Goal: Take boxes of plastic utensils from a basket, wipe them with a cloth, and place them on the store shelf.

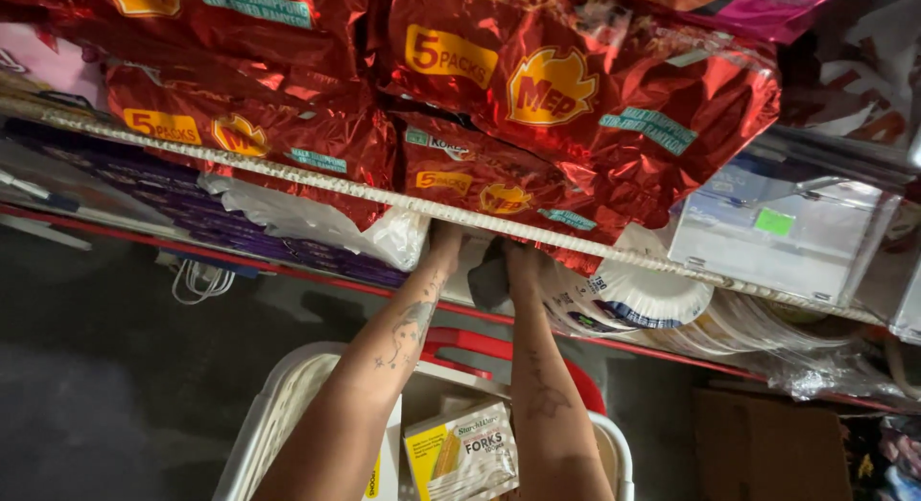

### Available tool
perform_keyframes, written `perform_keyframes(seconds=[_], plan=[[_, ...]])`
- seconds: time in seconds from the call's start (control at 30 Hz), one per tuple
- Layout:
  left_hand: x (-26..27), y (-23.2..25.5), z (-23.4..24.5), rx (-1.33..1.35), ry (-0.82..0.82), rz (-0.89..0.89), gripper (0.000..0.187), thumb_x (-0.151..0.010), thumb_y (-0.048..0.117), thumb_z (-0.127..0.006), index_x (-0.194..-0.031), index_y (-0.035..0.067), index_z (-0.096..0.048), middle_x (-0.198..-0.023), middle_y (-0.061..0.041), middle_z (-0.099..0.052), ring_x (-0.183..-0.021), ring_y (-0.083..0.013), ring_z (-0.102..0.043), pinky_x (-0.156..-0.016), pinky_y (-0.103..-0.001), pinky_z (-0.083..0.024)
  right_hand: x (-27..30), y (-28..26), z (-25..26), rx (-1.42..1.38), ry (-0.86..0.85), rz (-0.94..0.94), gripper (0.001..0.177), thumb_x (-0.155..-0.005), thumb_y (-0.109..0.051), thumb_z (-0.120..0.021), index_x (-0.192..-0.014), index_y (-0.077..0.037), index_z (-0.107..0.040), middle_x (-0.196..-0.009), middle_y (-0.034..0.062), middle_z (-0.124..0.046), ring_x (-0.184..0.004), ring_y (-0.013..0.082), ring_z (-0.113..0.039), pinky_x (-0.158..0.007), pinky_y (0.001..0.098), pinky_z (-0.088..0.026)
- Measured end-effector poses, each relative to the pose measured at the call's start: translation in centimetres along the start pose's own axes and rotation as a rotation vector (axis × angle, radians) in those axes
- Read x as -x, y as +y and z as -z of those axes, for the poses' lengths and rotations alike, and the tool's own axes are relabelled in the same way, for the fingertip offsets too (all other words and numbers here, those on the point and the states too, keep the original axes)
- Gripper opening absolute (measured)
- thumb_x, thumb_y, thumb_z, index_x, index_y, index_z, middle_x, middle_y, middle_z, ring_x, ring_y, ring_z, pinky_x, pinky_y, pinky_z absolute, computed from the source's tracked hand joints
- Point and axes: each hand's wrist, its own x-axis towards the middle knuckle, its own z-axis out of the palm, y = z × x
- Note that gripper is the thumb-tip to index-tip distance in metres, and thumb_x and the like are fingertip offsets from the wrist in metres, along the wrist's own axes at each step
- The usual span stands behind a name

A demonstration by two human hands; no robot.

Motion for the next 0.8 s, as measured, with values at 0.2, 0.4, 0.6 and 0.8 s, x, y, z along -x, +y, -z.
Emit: perform_keyframes(seconds=[0.2,0.4,0.6,0.8], plan=[[-1.5,-1.2,-0.9,-0.336,-0.062,-0.069,0.059,-0.086,0.043,-0.061,-0.135,0.011,-0.050,-0.132,-0.020,-0.056,-0.122,-0.0385,-0.059,-0.096,-0.051,-0.053,4.0,-3.9,3.8,-0.212,-0.127,-0.033,0.045,-0.082,-0.026,-0.074,-0.118,0.001,-0.073,-0.120,0.0241,-0.071,-0.125,0.0395,-0.061,-0.107,0.0504,-0.046],[-3.0,-2.4,-1.5,-0.680,-0.136,-0.116,0.052,-0.085,0.048,-0.057,-0.127,0.019,-0.062,-0.123,-0.014,-0.067,-0.117,-0.0336,-0.065,-0.093,-0.048,-0.056,3.6,-4.4,5.5,-0.185,-0.217,0.040,0.045,-0.085,-0.025,-0.069,-0.115,0.009,-0.073,-0.111,0.0293,-0.072,-0.118,0.0412,-0.065,-0.099,0.0538,-0.053],[17.6,4.0,5.6,-0.746,-0.252,-0.264,0.040,-0.090,0.048,-0.058,-0.127,0.034,-0.064,-0.115,0.003,-0.072,-0.107,-0.0204,-0.071,-0.087,-0.041,-0.058,21.5,-14.1,21.1,-0.339,0.012,0.311,0.042,-0.085,-0.007,-0.074,-0.125,0.002,-0.067,-0.111,0.0296,-0.071,-0.113,0.0449,-0.065,-0.091,0.0591,-0.051],[35.1,2.9,16.8,-0.212,-0.480,-0.229,0.033,-0.100,0.024,-0.059,-0.122,0.002,-0.069,-0.117,-0.021,-0.072,-0.114,-0.0385,-0.067,-0.099,-0.046,-0.052,37.9,-8.1,21.5,-0.705,-0.138,0.076,0.043,-0.075,0.006,-0.074,-0.115,-0.007,-0.072,-0.099,0.0090,-0.070,-0.097,0.0169,-0.062,-0.095,0.0362,-0.053]])
